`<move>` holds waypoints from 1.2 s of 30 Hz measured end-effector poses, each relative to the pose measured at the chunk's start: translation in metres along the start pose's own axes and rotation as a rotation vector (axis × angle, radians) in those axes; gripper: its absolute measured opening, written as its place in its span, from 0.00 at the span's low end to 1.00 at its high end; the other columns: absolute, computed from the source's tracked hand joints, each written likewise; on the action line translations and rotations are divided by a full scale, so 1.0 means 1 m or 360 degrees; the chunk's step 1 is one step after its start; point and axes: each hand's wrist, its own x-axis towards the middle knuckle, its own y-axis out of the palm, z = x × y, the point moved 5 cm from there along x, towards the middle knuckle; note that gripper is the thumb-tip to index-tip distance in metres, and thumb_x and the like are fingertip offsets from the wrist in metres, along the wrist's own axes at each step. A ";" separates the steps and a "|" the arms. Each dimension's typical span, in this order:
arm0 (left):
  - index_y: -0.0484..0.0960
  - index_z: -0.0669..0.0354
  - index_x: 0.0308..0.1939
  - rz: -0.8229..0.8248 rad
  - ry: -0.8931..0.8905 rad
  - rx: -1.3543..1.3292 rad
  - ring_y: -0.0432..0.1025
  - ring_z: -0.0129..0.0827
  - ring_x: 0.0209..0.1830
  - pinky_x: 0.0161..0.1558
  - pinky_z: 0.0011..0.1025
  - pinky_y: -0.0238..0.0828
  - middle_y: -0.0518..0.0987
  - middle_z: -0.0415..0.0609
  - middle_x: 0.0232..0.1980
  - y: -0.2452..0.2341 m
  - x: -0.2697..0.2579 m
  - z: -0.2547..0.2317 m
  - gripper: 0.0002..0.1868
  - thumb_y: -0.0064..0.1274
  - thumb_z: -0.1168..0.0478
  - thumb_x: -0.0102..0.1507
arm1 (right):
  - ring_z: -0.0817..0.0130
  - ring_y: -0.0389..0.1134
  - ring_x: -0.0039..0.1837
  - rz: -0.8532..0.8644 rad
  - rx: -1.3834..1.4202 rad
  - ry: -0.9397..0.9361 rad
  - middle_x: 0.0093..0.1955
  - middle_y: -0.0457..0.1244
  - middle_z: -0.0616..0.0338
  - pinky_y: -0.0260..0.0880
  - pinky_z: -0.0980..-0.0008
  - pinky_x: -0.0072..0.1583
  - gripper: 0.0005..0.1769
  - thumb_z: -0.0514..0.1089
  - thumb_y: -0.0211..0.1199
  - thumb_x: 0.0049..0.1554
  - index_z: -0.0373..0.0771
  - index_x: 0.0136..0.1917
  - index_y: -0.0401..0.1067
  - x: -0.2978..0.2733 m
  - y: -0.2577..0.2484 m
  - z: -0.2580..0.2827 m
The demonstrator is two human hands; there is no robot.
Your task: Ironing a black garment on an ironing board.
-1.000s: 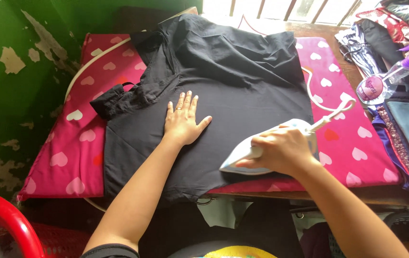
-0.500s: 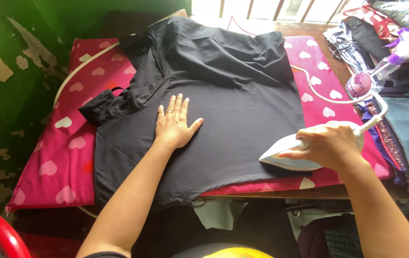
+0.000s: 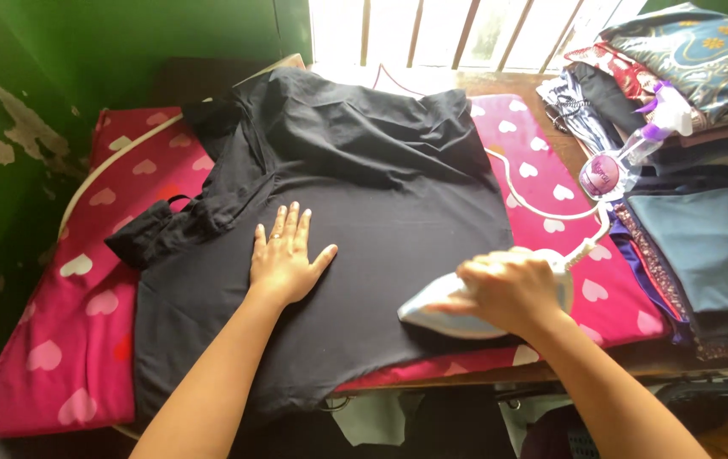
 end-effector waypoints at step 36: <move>0.79 0.54 0.60 -0.0766 0.0038 -0.0449 0.66 0.45 0.69 0.67 0.43 0.63 0.74 0.49 0.68 -0.058 -0.156 0.106 0.27 0.53 0.44 0.61 | 0.61 0.63 0.66 0.0205 0.0386 0.0069 0.59 0.66 0.69 0.51 0.37 0.68 0.33 0.66 0.79 0.35 0.55 0.51 0.76 -0.051 0.019 -0.072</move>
